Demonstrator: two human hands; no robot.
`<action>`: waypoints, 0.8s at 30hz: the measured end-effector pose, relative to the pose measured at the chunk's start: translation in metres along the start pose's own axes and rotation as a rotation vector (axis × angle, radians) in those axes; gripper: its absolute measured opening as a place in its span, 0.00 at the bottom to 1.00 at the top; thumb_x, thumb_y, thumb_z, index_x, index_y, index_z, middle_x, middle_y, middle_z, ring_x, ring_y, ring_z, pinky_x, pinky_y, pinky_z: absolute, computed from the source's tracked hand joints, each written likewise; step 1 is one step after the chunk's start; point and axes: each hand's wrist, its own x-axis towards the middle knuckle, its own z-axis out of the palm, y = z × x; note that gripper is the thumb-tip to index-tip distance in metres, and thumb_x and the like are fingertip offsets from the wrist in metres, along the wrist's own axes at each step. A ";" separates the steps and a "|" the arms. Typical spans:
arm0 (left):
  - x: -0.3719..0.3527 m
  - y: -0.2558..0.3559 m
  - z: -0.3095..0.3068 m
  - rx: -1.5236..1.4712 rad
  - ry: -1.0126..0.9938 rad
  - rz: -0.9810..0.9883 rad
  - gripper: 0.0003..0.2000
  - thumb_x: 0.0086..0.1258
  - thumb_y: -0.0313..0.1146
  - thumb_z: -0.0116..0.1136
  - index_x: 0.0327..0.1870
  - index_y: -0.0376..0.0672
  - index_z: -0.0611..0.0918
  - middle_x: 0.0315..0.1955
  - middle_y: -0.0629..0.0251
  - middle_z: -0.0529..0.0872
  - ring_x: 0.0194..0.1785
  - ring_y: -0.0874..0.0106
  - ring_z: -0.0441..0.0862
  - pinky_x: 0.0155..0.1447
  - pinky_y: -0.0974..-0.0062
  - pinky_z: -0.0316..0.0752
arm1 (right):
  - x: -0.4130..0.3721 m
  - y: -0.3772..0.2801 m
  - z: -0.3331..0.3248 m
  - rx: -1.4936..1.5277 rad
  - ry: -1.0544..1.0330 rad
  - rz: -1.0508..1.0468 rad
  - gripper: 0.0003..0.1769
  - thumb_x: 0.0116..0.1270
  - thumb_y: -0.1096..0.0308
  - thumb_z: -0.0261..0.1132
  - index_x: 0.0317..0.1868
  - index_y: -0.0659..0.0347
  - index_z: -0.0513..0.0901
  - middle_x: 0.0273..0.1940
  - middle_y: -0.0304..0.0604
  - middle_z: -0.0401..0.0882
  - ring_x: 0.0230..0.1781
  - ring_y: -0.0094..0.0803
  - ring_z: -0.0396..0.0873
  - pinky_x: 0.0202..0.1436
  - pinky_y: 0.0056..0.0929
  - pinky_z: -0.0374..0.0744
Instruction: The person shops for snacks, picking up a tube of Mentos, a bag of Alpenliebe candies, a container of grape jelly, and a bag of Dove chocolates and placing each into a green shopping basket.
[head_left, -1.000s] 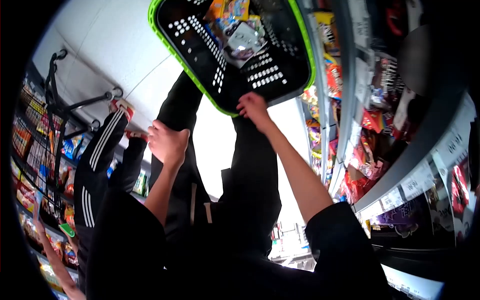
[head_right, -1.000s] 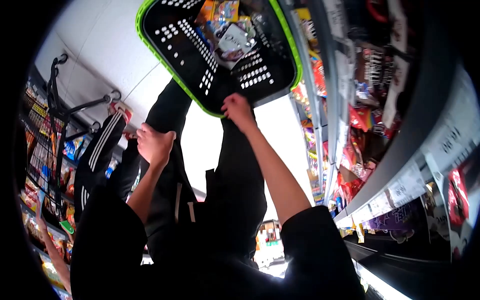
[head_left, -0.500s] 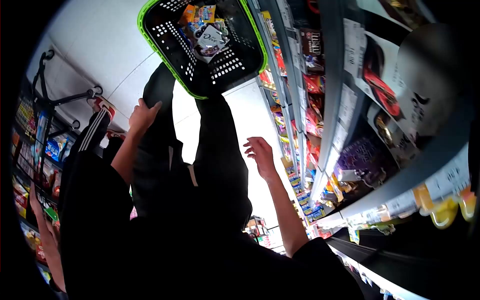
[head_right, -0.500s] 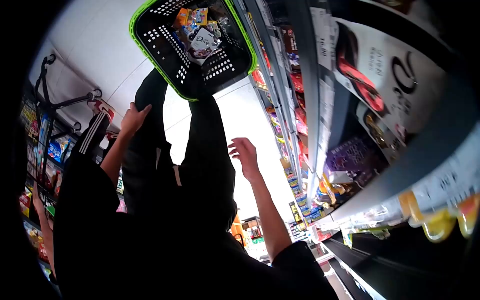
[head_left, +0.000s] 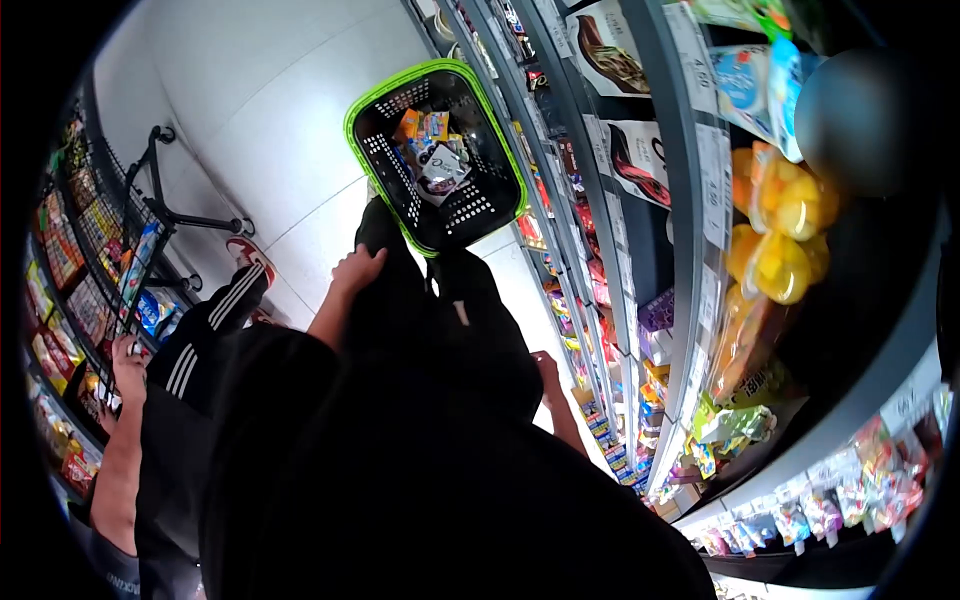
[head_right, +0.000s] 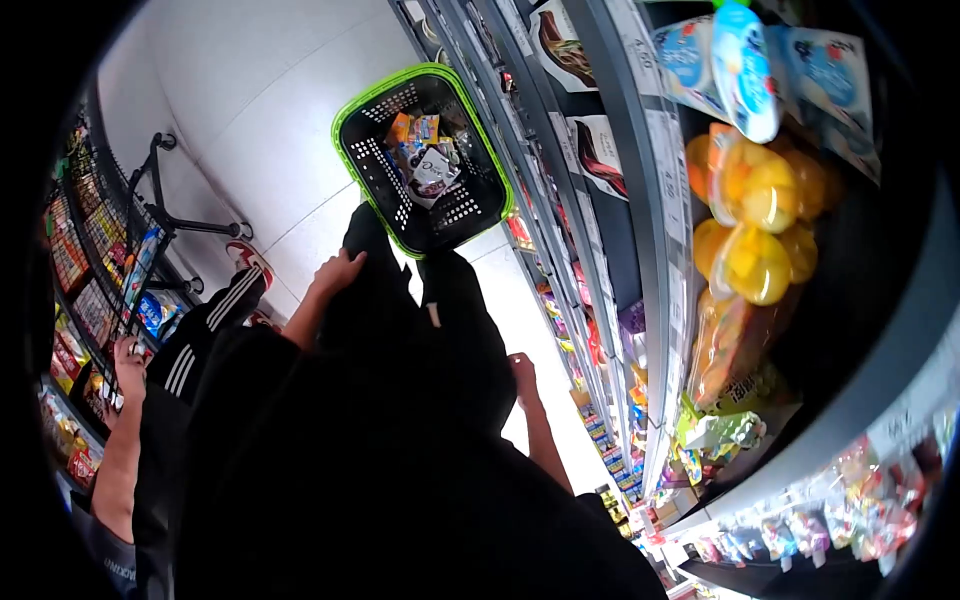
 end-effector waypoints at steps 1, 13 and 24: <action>-0.003 0.006 -0.002 0.024 0.016 0.009 0.36 0.65 0.65 0.42 0.63 0.43 0.70 0.56 0.45 0.77 0.62 0.48 0.73 0.64 0.50 0.66 | 0.001 -0.016 -0.001 -0.044 -0.034 -0.061 0.15 0.73 0.59 0.54 0.41 0.64 0.78 0.33 0.39 0.78 0.33 0.22 0.74 0.37 0.23 0.74; -0.004 0.030 -0.028 -0.150 0.120 0.394 0.26 0.63 0.51 0.52 0.55 0.40 0.78 0.52 0.46 0.81 0.58 0.52 0.76 0.61 0.62 0.71 | 0.043 -0.281 0.002 0.624 0.303 -0.458 0.22 0.64 0.74 0.62 0.57 0.55 0.68 0.38 0.43 0.81 0.31 0.26 0.78 0.33 0.23 0.78; -0.032 -0.058 -0.008 -0.451 0.376 0.308 0.21 0.59 0.45 0.54 0.44 0.35 0.83 0.40 0.44 0.85 0.49 0.51 0.82 0.56 0.64 0.74 | 0.103 -0.350 -0.007 0.375 0.321 -0.429 0.25 0.62 0.55 0.70 0.56 0.55 0.78 0.50 0.33 0.78 0.47 0.25 0.75 0.49 0.26 0.74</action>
